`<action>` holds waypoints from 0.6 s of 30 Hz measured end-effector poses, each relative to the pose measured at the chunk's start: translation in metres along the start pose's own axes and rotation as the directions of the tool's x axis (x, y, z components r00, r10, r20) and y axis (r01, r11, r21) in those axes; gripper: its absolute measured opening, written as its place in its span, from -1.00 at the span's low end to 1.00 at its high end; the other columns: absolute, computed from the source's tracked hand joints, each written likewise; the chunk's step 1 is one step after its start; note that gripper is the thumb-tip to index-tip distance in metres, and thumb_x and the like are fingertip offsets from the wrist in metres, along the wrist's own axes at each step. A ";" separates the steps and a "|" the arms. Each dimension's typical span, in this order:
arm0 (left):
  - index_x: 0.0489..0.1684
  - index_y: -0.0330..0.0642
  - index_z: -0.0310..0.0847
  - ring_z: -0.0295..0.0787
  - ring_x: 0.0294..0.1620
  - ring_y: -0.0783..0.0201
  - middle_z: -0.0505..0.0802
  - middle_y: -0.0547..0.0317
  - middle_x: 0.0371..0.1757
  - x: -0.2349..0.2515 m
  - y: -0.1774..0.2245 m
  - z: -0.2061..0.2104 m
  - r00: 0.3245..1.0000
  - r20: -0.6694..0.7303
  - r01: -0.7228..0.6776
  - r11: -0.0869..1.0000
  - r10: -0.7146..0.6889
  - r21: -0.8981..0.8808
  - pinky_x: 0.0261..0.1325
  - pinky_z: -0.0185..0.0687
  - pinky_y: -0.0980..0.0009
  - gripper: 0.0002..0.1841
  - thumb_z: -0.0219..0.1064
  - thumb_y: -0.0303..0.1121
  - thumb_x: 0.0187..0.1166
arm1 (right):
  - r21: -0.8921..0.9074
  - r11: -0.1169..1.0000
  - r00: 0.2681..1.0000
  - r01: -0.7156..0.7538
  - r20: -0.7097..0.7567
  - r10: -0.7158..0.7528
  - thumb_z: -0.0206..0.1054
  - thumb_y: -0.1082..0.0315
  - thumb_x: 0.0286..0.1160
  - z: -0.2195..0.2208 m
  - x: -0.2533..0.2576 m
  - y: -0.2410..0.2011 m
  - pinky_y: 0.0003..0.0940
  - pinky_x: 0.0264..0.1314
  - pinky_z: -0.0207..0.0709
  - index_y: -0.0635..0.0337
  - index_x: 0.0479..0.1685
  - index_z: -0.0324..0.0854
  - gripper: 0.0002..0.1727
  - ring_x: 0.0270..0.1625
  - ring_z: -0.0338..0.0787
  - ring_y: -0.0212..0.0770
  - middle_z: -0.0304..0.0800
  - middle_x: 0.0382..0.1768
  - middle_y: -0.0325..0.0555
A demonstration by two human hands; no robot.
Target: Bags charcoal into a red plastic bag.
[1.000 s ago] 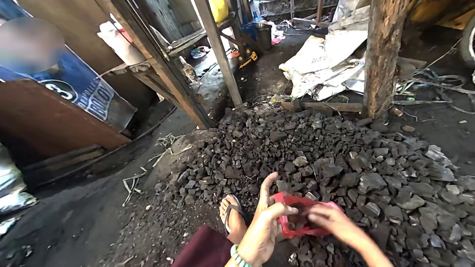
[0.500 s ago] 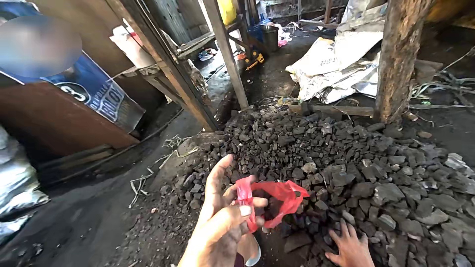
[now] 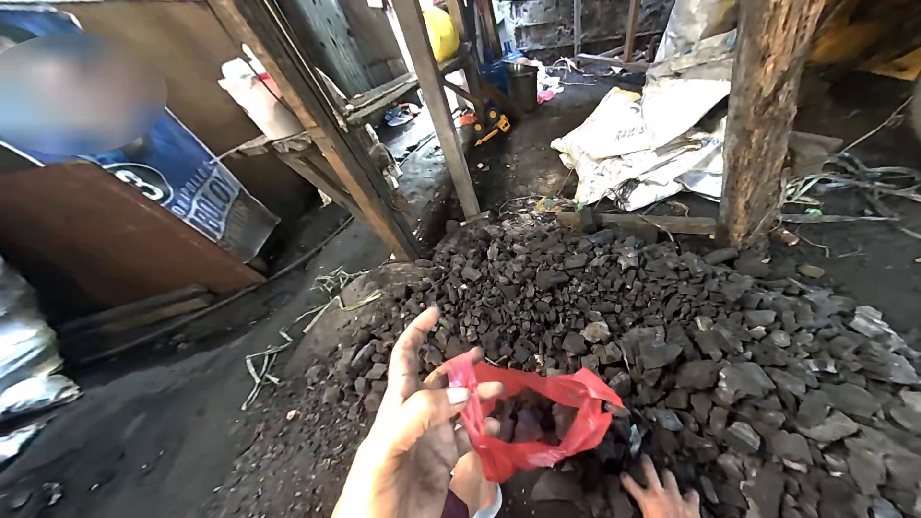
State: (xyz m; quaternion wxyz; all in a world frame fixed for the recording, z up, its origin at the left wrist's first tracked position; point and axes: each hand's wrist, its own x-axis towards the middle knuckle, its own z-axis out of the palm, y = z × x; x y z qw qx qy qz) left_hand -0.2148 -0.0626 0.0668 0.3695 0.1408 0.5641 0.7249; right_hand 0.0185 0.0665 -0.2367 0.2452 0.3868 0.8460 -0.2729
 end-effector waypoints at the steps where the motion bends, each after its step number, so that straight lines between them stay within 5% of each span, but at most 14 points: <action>1: 0.77 0.38 -0.05 0.90 -0.16 0.11 0.82 0.00 0.05 -0.001 0.000 0.000 1.000 0.011 0.004 1.000 -0.004 -0.008 -0.16 0.86 0.25 -0.17 0.21 -0.34 0.39 | -0.005 1.000 1.000 0.005 0.019 -0.005 0.57 0.13 0.33 -0.003 0.004 0.002 0.76 0.41 0.12 -0.18 0.73 0.42 -0.18 0.72 0.12 0.66 -0.03 0.83 0.38; 7: 0.75 0.40 0.06 0.90 -0.19 0.14 0.81 -0.03 0.15 0.000 -0.005 0.001 0.998 0.061 -0.008 1.000 0.009 -0.014 -0.24 0.85 0.30 -0.21 0.24 -0.26 0.39 | 0.000 0.988 0.970 -0.157 0.185 0.155 0.60 -0.06 0.31 -0.009 0.004 -0.019 0.76 0.43 0.10 -0.18 0.86 0.19 0.01 0.79 -0.09 0.64 -0.45 0.92 0.21; 13: 0.74 0.34 0.11 0.90 -0.22 0.12 0.82 -0.01 -0.01 0.005 -0.010 0.006 0.998 0.069 -0.006 1.000 0.008 -0.029 -0.27 0.85 0.28 -0.21 0.25 -0.30 0.37 | 0.057 0.998 0.995 0.017 0.099 -0.023 0.56 -0.10 0.35 -0.004 0.007 0.016 0.52 0.39 0.43 -0.19 0.71 0.42 -0.17 0.72 0.18 0.57 0.01 0.83 0.29; 16: 0.71 0.35 0.12 0.90 -0.28 0.19 0.85 0.03 -0.02 0.008 -0.013 0.007 0.993 0.114 0.005 0.999 -0.001 -0.038 -0.32 0.84 0.34 -0.32 0.11 -0.33 0.50 | 0.282 0.959 0.997 0.000 -0.075 0.022 0.55 0.25 0.36 -0.013 0.022 0.042 0.34 0.40 0.55 0.00 0.58 0.55 -0.33 0.47 0.61 0.42 0.45 0.59 0.35; 18: 0.74 0.34 0.08 0.89 -0.30 0.20 0.84 0.01 -0.03 0.011 -0.014 0.010 0.993 0.118 0.022 1.000 -0.021 -0.003 -0.34 0.83 0.37 -0.32 0.09 -0.33 0.53 | 0.481 0.877 0.992 0.002 -0.112 0.059 0.56 0.40 0.33 -0.026 0.028 0.057 0.27 0.54 0.45 0.15 0.56 0.51 -0.32 0.50 0.62 0.32 0.56 0.50 0.34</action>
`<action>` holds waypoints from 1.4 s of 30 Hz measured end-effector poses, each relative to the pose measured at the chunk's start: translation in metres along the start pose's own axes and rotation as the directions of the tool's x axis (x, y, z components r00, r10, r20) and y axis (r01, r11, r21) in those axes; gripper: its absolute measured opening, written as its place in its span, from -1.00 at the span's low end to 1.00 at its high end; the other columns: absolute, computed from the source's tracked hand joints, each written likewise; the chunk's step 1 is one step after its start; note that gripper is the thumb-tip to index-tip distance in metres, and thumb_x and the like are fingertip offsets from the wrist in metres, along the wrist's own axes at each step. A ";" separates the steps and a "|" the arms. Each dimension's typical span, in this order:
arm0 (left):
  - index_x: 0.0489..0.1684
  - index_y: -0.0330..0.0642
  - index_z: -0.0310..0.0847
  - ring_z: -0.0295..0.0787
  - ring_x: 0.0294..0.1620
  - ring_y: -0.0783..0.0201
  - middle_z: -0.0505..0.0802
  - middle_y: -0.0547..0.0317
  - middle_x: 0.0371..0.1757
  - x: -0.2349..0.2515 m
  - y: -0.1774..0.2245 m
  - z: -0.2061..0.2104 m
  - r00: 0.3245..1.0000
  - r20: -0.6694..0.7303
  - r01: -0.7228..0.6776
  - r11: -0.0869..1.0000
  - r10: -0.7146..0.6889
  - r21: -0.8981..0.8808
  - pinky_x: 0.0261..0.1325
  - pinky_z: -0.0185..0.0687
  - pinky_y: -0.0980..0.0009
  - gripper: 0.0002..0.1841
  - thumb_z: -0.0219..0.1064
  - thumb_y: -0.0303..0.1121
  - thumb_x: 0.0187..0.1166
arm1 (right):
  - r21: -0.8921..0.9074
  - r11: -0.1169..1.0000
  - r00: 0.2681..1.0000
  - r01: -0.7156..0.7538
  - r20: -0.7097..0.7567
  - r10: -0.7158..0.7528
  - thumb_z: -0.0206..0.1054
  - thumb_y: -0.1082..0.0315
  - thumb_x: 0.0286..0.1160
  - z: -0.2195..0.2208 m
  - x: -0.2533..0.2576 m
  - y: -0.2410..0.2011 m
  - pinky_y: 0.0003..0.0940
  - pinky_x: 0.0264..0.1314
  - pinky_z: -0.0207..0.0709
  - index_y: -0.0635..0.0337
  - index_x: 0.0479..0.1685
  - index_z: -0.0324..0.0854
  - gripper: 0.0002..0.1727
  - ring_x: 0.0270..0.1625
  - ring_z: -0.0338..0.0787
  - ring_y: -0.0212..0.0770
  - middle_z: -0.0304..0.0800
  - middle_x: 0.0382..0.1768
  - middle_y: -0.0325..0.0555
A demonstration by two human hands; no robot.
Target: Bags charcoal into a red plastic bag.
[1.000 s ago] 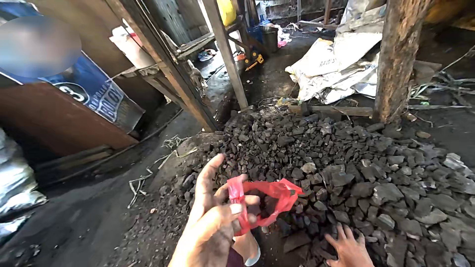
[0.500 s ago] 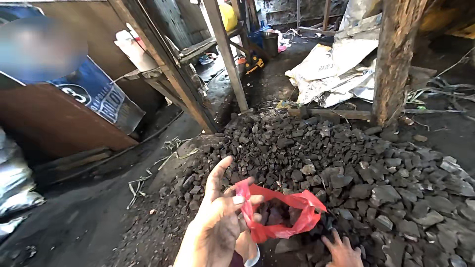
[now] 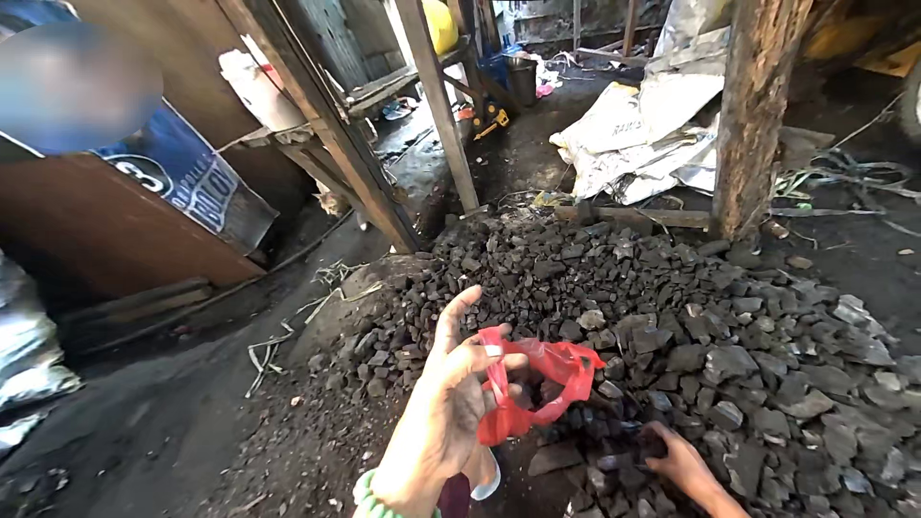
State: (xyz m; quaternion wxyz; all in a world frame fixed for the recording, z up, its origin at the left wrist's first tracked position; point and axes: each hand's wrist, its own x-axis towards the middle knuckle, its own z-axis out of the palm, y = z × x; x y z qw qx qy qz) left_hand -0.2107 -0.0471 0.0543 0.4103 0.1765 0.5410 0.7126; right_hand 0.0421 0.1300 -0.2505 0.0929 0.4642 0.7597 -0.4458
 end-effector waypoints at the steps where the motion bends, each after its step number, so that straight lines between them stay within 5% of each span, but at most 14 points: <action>1: 0.75 0.32 0.08 0.87 -0.30 0.21 0.83 0.00 -0.01 0.000 -0.002 0.001 1.000 0.001 0.017 0.999 -0.017 0.030 -0.34 0.80 0.38 -0.29 0.13 -0.33 0.51 | 0.152 0.988 0.999 0.008 -0.032 -0.003 0.56 0.45 0.31 -0.010 -0.001 -0.001 0.22 0.56 0.44 0.22 0.53 0.51 -0.33 0.50 0.62 0.27 0.60 0.46 0.34; 3: 0.77 0.29 0.10 0.87 -0.30 0.24 0.84 0.02 -0.06 0.002 -0.006 0.006 0.999 0.026 0.040 0.994 -0.043 0.103 -0.32 0.79 0.41 -0.24 0.19 -0.32 0.44 | 0.528 0.838 0.981 0.137 -0.189 -0.041 0.53 0.50 0.18 -0.029 -0.011 -0.022 0.05 0.39 0.57 0.32 0.44 0.48 -0.32 0.36 0.67 0.07 0.63 0.35 0.27; 6: 0.79 0.26 0.08 0.85 -0.24 0.25 0.82 0.04 -0.03 0.001 -0.016 0.013 0.991 0.070 0.099 0.980 -0.112 0.170 -0.28 0.78 0.41 -0.13 0.29 -0.35 0.29 | 0.817 0.421 0.918 0.394 -0.370 -0.141 0.52 0.36 -0.01 -0.053 -0.037 -0.097 -0.33 -0.40 0.75 0.12 0.27 0.42 -0.33 -0.31 0.82 -0.29 0.79 -0.18 -0.16; 8: 0.79 0.26 0.08 0.84 -0.22 0.27 0.81 0.04 0.01 0.001 -0.021 0.015 0.985 0.106 0.114 0.975 -0.136 0.189 -0.26 0.77 0.43 -0.10 0.32 -0.35 0.24 | 0.848 0.183 0.840 0.497 -0.417 -0.348 0.59 0.39 0.04 -0.055 -0.052 -0.146 -0.38 -0.45 0.75 -0.04 0.13 0.51 -0.45 -0.38 0.84 -0.30 0.86 -0.26 -0.21; 11: 0.80 0.25 0.07 0.86 -0.22 0.26 0.83 0.02 -0.01 0.002 -0.025 0.016 0.979 0.154 0.108 0.977 -0.136 0.182 -0.24 0.79 0.43 -0.11 0.31 -0.35 0.27 | 0.417 0.499 0.626 0.760 -0.265 -0.733 0.53 0.41 0.27 -0.046 -0.051 -0.185 -0.30 0.14 0.72 0.17 0.17 0.65 -0.58 0.07 0.80 -0.27 0.79 0.07 -0.10; 14: 0.79 0.28 0.08 0.84 -0.25 0.31 0.83 0.04 0.01 -0.001 -0.022 0.014 0.986 0.129 0.085 0.981 -0.108 0.177 -0.27 0.75 0.48 -0.16 0.25 -0.35 0.33 | -0.180 0.654 0.672 0.735 0.332 -0.663 0.50 0.24 0.47 -0.056 -0.048 -0.206 0.36 0.70 0.14 -0.17 0.75 0.39 -0.24 0.79 0.20 0.33 0.18 0.78 0.29; 17: 0.79 0.29 0.10 0.85 -0.31 0.30 0.84 0.00 0.02 -0.005 -0.014 0.006 0.994 0.096 0.035 0.989 -0.049 0.144 -0.32 0.76 0.49 -0.18 0.24 -0.34 0.38 | 0.211 0.576 0.612 0.789 -0.205 -0.764 0.40 0.32 0.48 -0.058 -0.046 -0.172 -0.12 0.45 0.65 0.01 0.29 0.80 -0.62 0.34 0.79 -0.17 0.83 0.29 -0.11; 20: 0.78 0.33 0.08 0.86 -0.32 0.34 0.86 0.05 0.04 -0.008 -0.005 0.002 0.998 0.067 -0.006 0.991 -0.003 0.131 -0.36 0.75 0.52 -0.17 0.22 -0.33 0.35 | 0.556 0.546 0.776 0.627 -0.508 -0.374 0.28 0.33 0.56 -0.041 -0.027 -0.122 -0.31 -0.09 0.80 0.16 -0.13 0.71 -0.86 -0.21 0.88 -0.32 0.89 -0.26 -0.20; 22: 0.77 0.32 0.09 0.88 -0.28 0.32 0.86 0.03 0.06 -0.008 -0.001 -0.003 0.998 0.061 -0.035 0.991 0.027 0.129 -0.32 0.77 0.50 -0.17 0.26 -0.30 0.33 | 0.324 0.870 0.913 0.370 -0.299 -0.277 0.49 0.27 0.39 -0.012 -0.015 -0.080 0.05 0.16 0.69 0.39 0.07 0.71 -0.62 0.04 0.81 0.07 0.79 0.03 0.22; 23: 0.76 0.32 0.12 0.87 -0.28 0.30 0.86 0.03 0.05 -0.008 0.000 -0.006 0.998 0.051 -0.047 0.991 0.041 0.125 -0.32 0.77 0.49 -0.16 0.30 -0.29 0.31 | 0.122 0.971 0.976 0.206 -0.096 -0.195 0.59 0.11 0.33 0.004 -0.016 -0.072 0.29 0.39 0.55 0.33 0.36 0.64 -0.35 0.36 0.68 0.32 0.58 0.42 0.38; 25: 0.75 0.31 0.14 0.85 -0.28 0.30 0.84 0.05 0.02 -0.009 0.001 -0.011 0.998 0.039 -0.061 0.990 0.056 0.126 -0.31 0.78 0.47 -0.16 0.35 -0.27 0.31 | -0.162 0.987 0.998 0.002 0.057 0.008 0.65 -0.06 0.24 0.044 -0.024 -0.076 0.56 0.55 0.24 -0.01 0.75 0.35 -0.03 0.70 0.24 0.55 -0.06 0.83 0.38; 29: 0.73 0.29 0.14 0.86 -0.29 0.31 0.84 0.08 0.01 -0.010 0.005 -0.018 0.998 -0.007 -0.067 0.989 0.068 0.136 -0.28 0.79 0.46 -0.19 0.35 -0.21 0.32 | -0.317 0.948 1.000 0.023 0.004 -0.023 0.60 0.00 0.32 0.101 -0.036 -0.082 0.75 0.59 -0.17 -0.22 0.86 0.19 0.00 0.83 -0.17 0.63 -0.39 0.92 0.23; 38: 0.69 0.28 0.20 0.89 -0.27 0.23 0.83 0.05 0.05 -0.012 0.017 -0.030 0.988 -0.094 -0.111 0.988 0.121 0.105 -0.34 0.83 0.37 -0.24 0.29 -0.23 0.33 | -0.398 0.899 0.965 0.182 0.246 -0.087 0.61 0.08 0.32 0.055 -0.017 -0.049 0.48 0.52 0.33 -0.07 0.69 0.45 -0.18 0.79 0.07 0.51 -0.29 0.93 0.09; 42: 0.71 0.27 0.18 0.88 -0.29 0.26 0.84 0.04 0.02 -0.011 0.013 -0.025 0.994 -0.052 -0.089 0.991 0.094 0.100 -0.35 0.82 0.41 -0.25 0.26 -0.25 0.35 | 0.009 0.951 0.951 0.308 -0.003 -0.308 0.63 0.46 0.09 0.024 -0.024 -0.022 0.28 0.51 0.49 0.16 0.24 0.76 -0.44 0.63 0.46 0.40 0.22 0.74 0.34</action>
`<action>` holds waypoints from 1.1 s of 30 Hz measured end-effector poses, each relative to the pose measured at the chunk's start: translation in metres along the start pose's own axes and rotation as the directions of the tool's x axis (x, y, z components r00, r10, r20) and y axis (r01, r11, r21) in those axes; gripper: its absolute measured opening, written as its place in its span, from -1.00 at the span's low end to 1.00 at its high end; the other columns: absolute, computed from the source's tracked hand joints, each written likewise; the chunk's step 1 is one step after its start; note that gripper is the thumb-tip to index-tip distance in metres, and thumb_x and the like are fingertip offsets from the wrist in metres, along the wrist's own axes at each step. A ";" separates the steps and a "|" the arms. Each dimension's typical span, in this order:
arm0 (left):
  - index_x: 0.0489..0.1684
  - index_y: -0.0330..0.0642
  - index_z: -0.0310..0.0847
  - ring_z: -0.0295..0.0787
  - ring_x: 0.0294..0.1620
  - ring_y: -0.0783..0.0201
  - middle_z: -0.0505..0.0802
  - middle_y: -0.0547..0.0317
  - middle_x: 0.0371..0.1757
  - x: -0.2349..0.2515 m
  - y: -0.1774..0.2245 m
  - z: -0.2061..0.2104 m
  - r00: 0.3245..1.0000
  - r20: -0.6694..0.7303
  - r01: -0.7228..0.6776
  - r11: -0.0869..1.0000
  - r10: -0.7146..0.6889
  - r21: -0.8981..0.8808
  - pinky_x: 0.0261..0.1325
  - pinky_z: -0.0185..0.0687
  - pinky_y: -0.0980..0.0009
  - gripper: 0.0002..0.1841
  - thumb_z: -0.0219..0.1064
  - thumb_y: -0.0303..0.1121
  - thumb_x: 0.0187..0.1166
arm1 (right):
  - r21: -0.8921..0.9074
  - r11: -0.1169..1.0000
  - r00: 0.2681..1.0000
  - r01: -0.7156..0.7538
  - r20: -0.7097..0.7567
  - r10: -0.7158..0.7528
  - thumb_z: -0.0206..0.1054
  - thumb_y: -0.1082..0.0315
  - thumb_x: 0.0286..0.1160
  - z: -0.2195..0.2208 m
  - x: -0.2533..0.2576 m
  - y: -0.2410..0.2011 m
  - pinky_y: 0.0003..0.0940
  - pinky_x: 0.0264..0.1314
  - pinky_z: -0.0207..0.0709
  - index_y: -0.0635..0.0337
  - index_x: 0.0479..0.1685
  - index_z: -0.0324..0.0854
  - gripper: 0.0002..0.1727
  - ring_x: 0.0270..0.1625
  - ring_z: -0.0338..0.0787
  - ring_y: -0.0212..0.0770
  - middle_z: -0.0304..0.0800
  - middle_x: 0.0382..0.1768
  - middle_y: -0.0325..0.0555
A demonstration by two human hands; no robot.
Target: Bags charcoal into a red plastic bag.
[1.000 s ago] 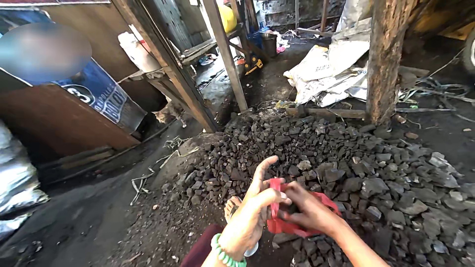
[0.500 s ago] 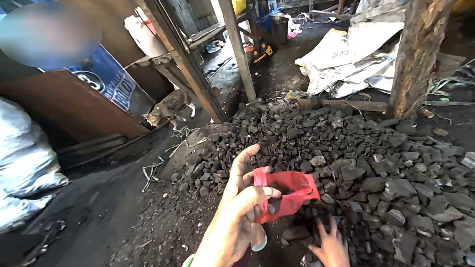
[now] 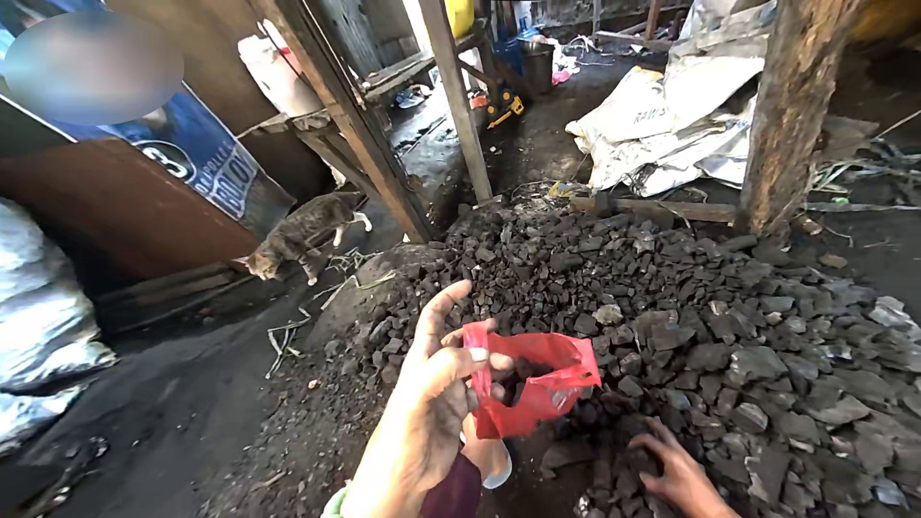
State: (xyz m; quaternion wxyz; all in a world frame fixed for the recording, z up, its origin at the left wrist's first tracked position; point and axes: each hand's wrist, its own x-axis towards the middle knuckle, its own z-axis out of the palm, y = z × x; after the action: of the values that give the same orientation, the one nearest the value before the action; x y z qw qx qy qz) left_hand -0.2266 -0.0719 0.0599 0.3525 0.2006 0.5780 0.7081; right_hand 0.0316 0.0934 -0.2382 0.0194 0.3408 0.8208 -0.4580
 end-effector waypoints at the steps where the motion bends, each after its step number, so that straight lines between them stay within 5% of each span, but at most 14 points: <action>1: 0.70 0.28 0.19 0.87 -0.30 0.29 0.84 0.06 0.01 0.000 -0.002 0.003 1.000 0.019 0.006 1.000 -0.006 0.017 -0.36 0.80 0.45 -0.27 0.25 -0.25 0.38 | 0.155 0.988 0.998 -0.010 -0.059 0.020 0.61 0.49 0.08 -0.011 -0.002 0.001 0.21 0.60 0.42 0.23 0.22 0.74 -0.46 0.67 0.41 0.32 0.27 0.71 0.34; 3: 0.70 0.24 0.22 0.83 -0.32 0.34 0.84 0.11 -0.02 0.000 -0.009 0.013 0.999 0.038 0.020 0.997 -0.023 0.077 -0.37 0.76 0.47 -0.27 0.21 -0.30 0.36 | 0.459 0.887 0.983 0.050 -0.178 0.037 0.58 0.45 0.01 -0.032 -0.005 -0.001 -0.02 0.58 0.47 0.31 0.21 0.69 -0.42 0.60 0.50 0.05 0.49 0.55 0.23; 7: 0.73 0.16 0.17 0.81 -0.25 0.32 0.80 0.11 0.06 0.002 -0.024 0.033 0.974 0.186 0.091 0.979 -0.126 0.182 -0.30 0.74 0.45 -0.16 0.34 -0.34 0.25 | 0.722 0.536 0.878 0.438 -0.472 -0.080 0.72 0.17 -0.14 -0.073 -0.011 -0.059 -0.38 0.17 0.74 -0.09 0.10 0.72 -0.40 0.19 0.79 -0.40 0.81 0.19 -0.35; 11: 0.79 0.14 0.05 0.82 -0.23 0.35 0.80 0.13 0.02 0.001 -0.031 0.051 0.922 0.329 0.132 0.965 -0.204 0.227 -0.24 0.76 0.45 -0.07 0.33 -0.36 0.20 | 0.471 0.456 0.630 0.755 -0.713 -0.307 0.69 0.17 0.11 -0.090 -0.021 -0.134 -0.47 0.27 0.73 -0.40 0.17 0.76 -0.48 0.41 0.69 -0.42 0.53 0.58 -0.44; 14: 0.82 0.22 0.02 0.82 -0.20 0.30 0.78 0.05 0.12 0.002 -0.030 0.056 0.915 0.356 0.129 0.972 -0.193 0.195 -0.26 0.75 0.45 -0.03 0.35 -0.34 0.19 | 0.172 0.563 0.543 0.808 -0.587 -0.601 0.53 0.29 0.36 -0.072 -0.018 -0.140 -0.34 0.43 0.68 -0.29 0.18 0.73 -0.61 0.54 0.60 -0.31 0.43 0.65 -0.24; 17: 0.83 0.31 -0.02 0.83 -0.22 0.31 0.77 0.02 0.13 0.003 -0.027 0.055 0.905 0.388 0.156 0.985 -0.173 0.077 -0.26 0.75 0.47 -0.01 0.34 -0.35 0.18 | -0.070 0.668 0.652 0.741 -0.164 -0.741 0.42 0.45 0.29 -0.065 -0.023 -0.129 0.08 0.46 0.61 -0.02 0.09 0.83 -0.64 0.57 0.63 0.08 0.57 0.58 0.07; 19: 0.83 0.34 -0.04 0.83 -0.23 0.31 0.79 0.06 0.08 0.000 -0.029 0.058 0.875 0.442 0.205 0.978 -0.196 0.028 -0.25 0.77 0.45 -0.02 0.31 -0.37 0.21 | -0.086 0.801 0.806 0.592 0.081 -0.587 0.35 0.51 0.39 -0.072 -0.029 -0.135 0.33 0.50 0.47 0.02 0.37 0.76 -0.50 0.62 0.53 0.31 0.41 0.68 0.23; 21: 0.83 0.31 -0.04 0.85 -0.22 0.31 0.79 0.07 0.08 -0.002 -0.032 0.062 0.841 0.492 0.243 0.970 -0.223 0.023 -0.24 0.80 0.42 -0.02 0.31 -0.39 0.22 | -0.140 0.885 0.896 0.444 0.077 -0.438 0.28 0.39 0.61 -0.078 -0.026 -0.141 0.32 0.40 0.57 -0.11 0.58 0.60 -0.48 0.48 0.66 0.34 0.42 0.66 0.28; 23: 0.83 0.29 -0.04 0.83 -0.19 0.31 0.77 0.06 0.15 -0.003 -0.033 0.064 0.827 0.515 0.247 0.969 -0.227 0.031 -0.23 0.78 0.44 -0.02 0.31 -0.39 0.20 | -0.214 0.868 0.882 0.447 -0.059 -0.468 0.36 0.44 0.53 -0.074 -0.027 -0.152 0.35 0.08 0.71 -0.07 0.46 0.70 -0.51 0.18 0.83 0.42 0.59 0.51 0.33; 25: 0.83 0.32 -0.02 0.85 -0.16 0.30 0.78 0.04 0.17 -0.002 -0.031 0.062 0.827 0.524 0.230 0.973 -0.205 0.017 -0.18 0.79 0.43 -0.02 0.32 -0.38 0.20 | -0.270 0.782 0.785 0.561 -0.124 -0.606 0.46 0.62 0.24 -0.060 -0.032 -0.163 0.28 -0.09 0.76 0.04 0.15 0.85 -0.55 0.11 0.86 0.39 0.72 0.38 0.28; 27: 0.85 0.36 -0.10 0.86 -0.17 0.30 0.78 0.03 0.21 -0.002 -0.030 0.058 0.824 0.536 0.221 0.975 -0.184 -0.004 -0.19 0.80 0.44 0.01 0.30 -0.39 0.21 | -0.291 0.701 0.715 0.652 -0.074 -0.695 0.48 0.69 0.08 -0.052 -0.033 -0.168 0.34 0.08 0.72 0.06 0.03 0.88 -0.53 0.30 0.78 0.40 0.77 0.32 0.22; 29: 0.85 0.34 -0.14 0.85 -0.18 0.31 0.77 0.02 0.20 -0.002 -0.030 0.053 0.835 0.525 0.196 0.981 -0.163 -0.007 -0.21 0.77 0.47 0.01 0.31 -0.38 0.25 | -0.197 0.721 0.737 0.664 0.011 -0.676 0.40 0.74 0.19 -0.057 -0.029 -0.166 0.60 0.36 0.44 0.03 0.19 0.85 -0.44 0.57 0.53 0.50 0.65 0.49 0.24; 31: 0.81 0.33 0.05 0.84 -0.21 0.30 0.80 0.00 0.15 -0.001 -0.026 0.045 0.884 0.448 0.142 0.990 -0.133 0.013 -0.25 0.75 0.48 -0.07 0.36 -0.35 0.25 | 0.015 0.714 0.700 0.700 -0.217 -0.681 0.31 0.58 0.46 -0.060 -0.017 -0.148 0.03 0.44 0.66 -0.04 0.15 0.86 -0.60 0.46 0.74 0.00 0.78 0.39 -0.01; 33: 0.78 0.33 0.14 0.81 -0.28 0.35 0.82 0.04 0.13 -0.001 -0.019 0.032 0.927 0.367 0.060 0.997 -0.075 0.052 -0.32 0.73 0.53 -0.14 0.38 -0.27 0.31 | 0.398 0.656 0.755 0.641 -0.482 -0.445 0.28 0.43 0.60 -0.059 -0.006 -0.124 -0.33 0.21 0.80 0.05 0.05 0.85 -0.76 0.12 0.89 -0.32 0.91 0.11 -0.20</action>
State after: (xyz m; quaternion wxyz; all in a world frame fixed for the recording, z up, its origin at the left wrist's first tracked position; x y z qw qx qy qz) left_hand -0.1985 -0.0497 0.0504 0.4750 0.3168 0.5221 0.6336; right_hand -0.0190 0.0920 -0.1098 -0.3606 0.1400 0.7109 -0.5874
